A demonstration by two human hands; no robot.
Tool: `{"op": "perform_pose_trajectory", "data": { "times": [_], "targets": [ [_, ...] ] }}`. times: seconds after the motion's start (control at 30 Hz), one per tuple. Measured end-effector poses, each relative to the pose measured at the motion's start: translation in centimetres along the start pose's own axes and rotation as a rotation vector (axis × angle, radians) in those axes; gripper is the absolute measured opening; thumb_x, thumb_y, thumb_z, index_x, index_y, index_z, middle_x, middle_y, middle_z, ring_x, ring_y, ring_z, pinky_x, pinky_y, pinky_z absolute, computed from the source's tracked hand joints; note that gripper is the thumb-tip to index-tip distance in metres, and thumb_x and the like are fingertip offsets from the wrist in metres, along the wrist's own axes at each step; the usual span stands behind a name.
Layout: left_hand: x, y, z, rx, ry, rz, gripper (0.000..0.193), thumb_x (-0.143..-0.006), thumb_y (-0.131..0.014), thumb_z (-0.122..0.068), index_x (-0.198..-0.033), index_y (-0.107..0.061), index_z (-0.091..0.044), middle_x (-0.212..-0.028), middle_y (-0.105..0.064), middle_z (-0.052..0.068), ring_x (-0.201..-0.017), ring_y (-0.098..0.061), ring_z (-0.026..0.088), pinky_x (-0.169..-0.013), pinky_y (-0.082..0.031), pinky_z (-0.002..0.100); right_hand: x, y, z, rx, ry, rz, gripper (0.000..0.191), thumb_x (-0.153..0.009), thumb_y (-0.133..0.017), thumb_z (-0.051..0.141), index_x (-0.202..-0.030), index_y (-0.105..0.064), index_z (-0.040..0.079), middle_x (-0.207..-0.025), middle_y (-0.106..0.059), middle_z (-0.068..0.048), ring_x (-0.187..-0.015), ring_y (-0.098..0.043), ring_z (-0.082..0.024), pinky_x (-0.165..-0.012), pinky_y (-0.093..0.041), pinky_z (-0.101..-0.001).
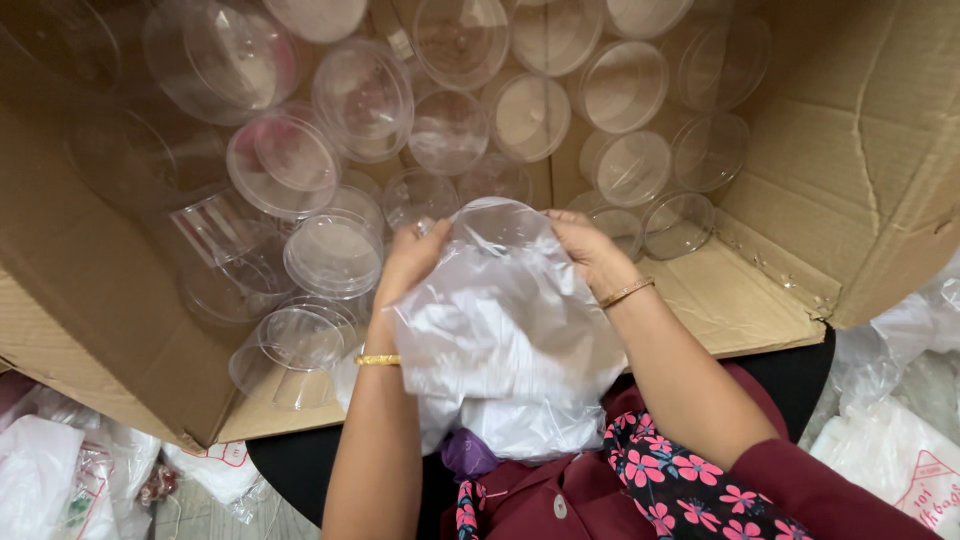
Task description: The person sits on the floor with a cardboard box of clear plastic containers and removes plastic wrapping from the containers. They pull plastic bags off individual containers, set the unwrapped containers on the box flap, and continue unwrapping more containers one at a time.
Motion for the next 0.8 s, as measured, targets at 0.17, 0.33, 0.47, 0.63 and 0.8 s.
{"op": "perform_pose_trajectory", "data": {
  "times": [0.17, 0.33, 0.47, 0.63, 0.8],
  "targets": [
    [1.8, 0.7, 2.9, -0.261, 0.068, -0.145, 0.033, -0.091, -0.065, -0.033, -0.106, -0.069, -0.004, -0.090, -0.072, 0.010, -0.085, -0.067, 0.022, -0.076, -0.052, 0.038, 2.1, 0.0, -3.3, -0.226, -0.153, 0.218, 0.019, -0.095, -0.068, 0.004, -0.112, -0.065, -0.002, -0.101, -0.072, -0.013, -0.084, -0.072, -0.020, -0.076, -0.063, -0.0355],
    [1.9, -2.5, 0.5, -0.629, -0.099, -0.125, 0.031, -0.083, -0.073, -0.028, -0.098, -0.074, 0.000, -0.086, -0.072, 0.017, -0.079, -0.072, 0.025, -0.073, -0.054, 0.038, 4.8, -3.5, -2.1, -0.382, -0.062, 0.404, 0.020, -0.096, -0.065, 0.006, -0.115, -0.064, -0.001, -0.105, -0.070, -0.014, -0.088, -0.071, -0.022, -0.079, -0.063, -0.0376],
    [3.7, -8.4, -2.9, -0.320, -0.261, 0.078, 0.025, -0.087, -0.073, -0.027, -0.097, -0.070, -0.004, -0.084, -0.073, 0.010, -0.077, -0.069, 0.018, -0.067, -0.055, 0.033, 9.6, -4.2, 0.0, -0.420, 0.055, 0.465, 0.021, -0.097, -0.064, 0.008, -0.116, -0.063, -0.001, -0.108, -0.069, -0.014, -0.092, -0.070, -0.024, -0.082, -0.063, -0.0393],
    [7.5, -12.8, -5.9, 0.057, -0.265, 0.399, 0.025, -0.094, -0.073, -0.028, -0.097, -0.069, -0.003, -0.086, -0.067, 0.002, -0.079, -0.058, 0.010, -0.069, -0.050, 0.029, 17.4, 2.9, 3.0, -0.537, 0.433, 0.307, 0.023, -0.098, -0.061, 0.010, -0.119, -0.062, 0.000, -0.112, -0.068, -0.014, -0.096, -0.069, -0.025, -0.086, -0.063, -0.0414],
    [8.5, -11.5, -6.5, 0.217, -0.138, 0.434, 0.030, -0.095, -0.070, -0.031, -0.103, -0.073, -0.002, -0.087, -0.070, 0.002, -0.082, -0.063, 0.009, -0.075, -0.050, 0.025, 26.5, 19.6, 11.3, -0.693, 0.920, -0.105, 0.024, -0.100, -0.059, 0.012, -0.121, -0.061, 0.000, -0.116, -0.067, -0.015, -0.101, -0.068, -0.027, -0.090, -0.063, -0.0435]
  ]
}}
Point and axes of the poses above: each hand's wrist, its own x-axis away from the middle knuckle, its own y-axis out of the back of the hand, z = x × y, the point moved 3 cm from there along -x, towards the middle knuckle
